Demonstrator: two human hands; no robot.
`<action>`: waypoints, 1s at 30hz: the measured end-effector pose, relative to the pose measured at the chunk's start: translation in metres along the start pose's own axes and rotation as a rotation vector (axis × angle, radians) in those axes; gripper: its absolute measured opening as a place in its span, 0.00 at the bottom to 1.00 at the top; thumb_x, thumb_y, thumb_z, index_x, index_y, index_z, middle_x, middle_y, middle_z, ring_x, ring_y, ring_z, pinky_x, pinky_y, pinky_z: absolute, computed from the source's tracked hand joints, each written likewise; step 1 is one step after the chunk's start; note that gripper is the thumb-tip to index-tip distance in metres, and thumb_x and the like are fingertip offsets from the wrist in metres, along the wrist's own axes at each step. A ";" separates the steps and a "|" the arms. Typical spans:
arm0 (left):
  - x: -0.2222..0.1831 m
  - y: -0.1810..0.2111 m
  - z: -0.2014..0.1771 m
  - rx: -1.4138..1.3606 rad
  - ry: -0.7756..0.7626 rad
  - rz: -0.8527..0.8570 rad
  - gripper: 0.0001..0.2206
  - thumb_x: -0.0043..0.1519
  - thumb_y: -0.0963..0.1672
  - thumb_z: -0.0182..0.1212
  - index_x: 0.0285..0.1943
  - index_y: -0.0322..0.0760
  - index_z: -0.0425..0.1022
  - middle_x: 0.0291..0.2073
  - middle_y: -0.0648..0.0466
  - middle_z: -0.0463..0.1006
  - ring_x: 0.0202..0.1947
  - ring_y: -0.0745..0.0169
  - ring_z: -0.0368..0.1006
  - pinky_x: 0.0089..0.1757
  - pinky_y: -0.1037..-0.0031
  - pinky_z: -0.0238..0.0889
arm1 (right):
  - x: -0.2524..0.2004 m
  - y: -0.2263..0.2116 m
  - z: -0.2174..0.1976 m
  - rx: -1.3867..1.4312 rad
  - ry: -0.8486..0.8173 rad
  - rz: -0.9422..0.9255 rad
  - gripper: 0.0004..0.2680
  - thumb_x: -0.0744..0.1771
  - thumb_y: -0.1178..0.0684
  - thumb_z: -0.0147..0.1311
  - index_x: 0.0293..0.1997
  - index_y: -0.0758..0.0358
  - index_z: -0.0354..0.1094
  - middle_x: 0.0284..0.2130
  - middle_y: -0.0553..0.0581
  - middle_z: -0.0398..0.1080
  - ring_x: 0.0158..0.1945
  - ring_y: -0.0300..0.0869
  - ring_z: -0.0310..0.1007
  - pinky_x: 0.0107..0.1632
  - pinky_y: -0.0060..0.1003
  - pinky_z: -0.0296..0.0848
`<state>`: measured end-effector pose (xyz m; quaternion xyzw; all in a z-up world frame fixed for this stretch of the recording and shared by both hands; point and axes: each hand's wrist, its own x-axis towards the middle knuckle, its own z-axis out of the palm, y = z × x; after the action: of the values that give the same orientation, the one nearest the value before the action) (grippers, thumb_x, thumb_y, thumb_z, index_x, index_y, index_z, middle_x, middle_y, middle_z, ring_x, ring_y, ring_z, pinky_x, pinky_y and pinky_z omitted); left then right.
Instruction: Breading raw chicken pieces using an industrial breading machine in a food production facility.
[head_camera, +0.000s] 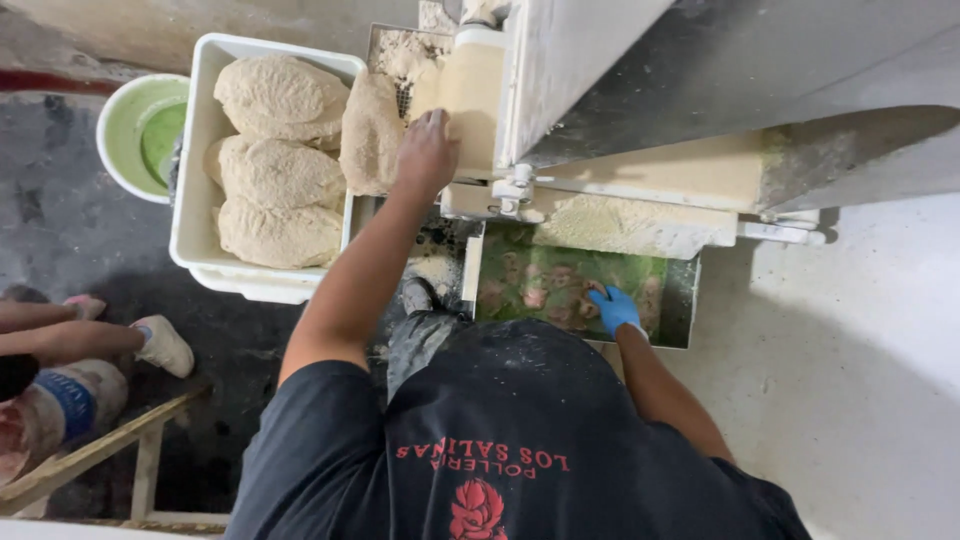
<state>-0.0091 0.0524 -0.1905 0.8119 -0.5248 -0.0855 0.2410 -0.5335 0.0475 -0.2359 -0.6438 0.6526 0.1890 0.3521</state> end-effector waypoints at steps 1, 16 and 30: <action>0.017 0.006 0.015 -0.064 -0.055 -0.064 0.18 0.62 0.47 0.67 0.58 0.42 0.69 0.48 0.45 0.77 0.48 0.34 0.79 0.49 0.48 0.74 | 0.000 0.001 -0.003 0.078 0.021 -0.027 0.32 0.68 0.25 0.55 0.74 0.58 0.64 0.72 0.64 0.63 0.75 0.58 0.60 0.76 0.52 0.61; 0.060 0.012 0.016 0.170 -0.125 -0.172 0.36 0.61 0.43 0.65 0.78 0.24 0.53 0.73 0.34 0.65 0.74 0.37 0.58 0.70 0.58 0.50 | 0.134 0.088 0.090 1.166 -0.055 -0.295 0.17 0.66 0.54 0.58 0.63 0.55 0.71 0.53 0.57 0.77 0.53 0.43 0.76 0.53 0.44 0.80; 0.072 0.019 -0.015 -0.024 -0.302 -0.425 0.24 0.58 0.41 0.67 0.63 0.34 0.65 0.59 0.44 0.69 0.62 0.41 0.65 0.56 0.61 0.66 | 0.117 0.023 0.028 0.526 0.293 0.155 0.19 0.60 0.33 0.66 0.47 0.45 0.65 0.43 0.49 0.77 0.53 0.50 0.77 0.58 0.44 0.71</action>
<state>0.0133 -0.0138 -0.1600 0.8791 -0.3714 -0.2605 0.1462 -0.5409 -0.0130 -0.3422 -0.4995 0.7700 -0.0551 0.3932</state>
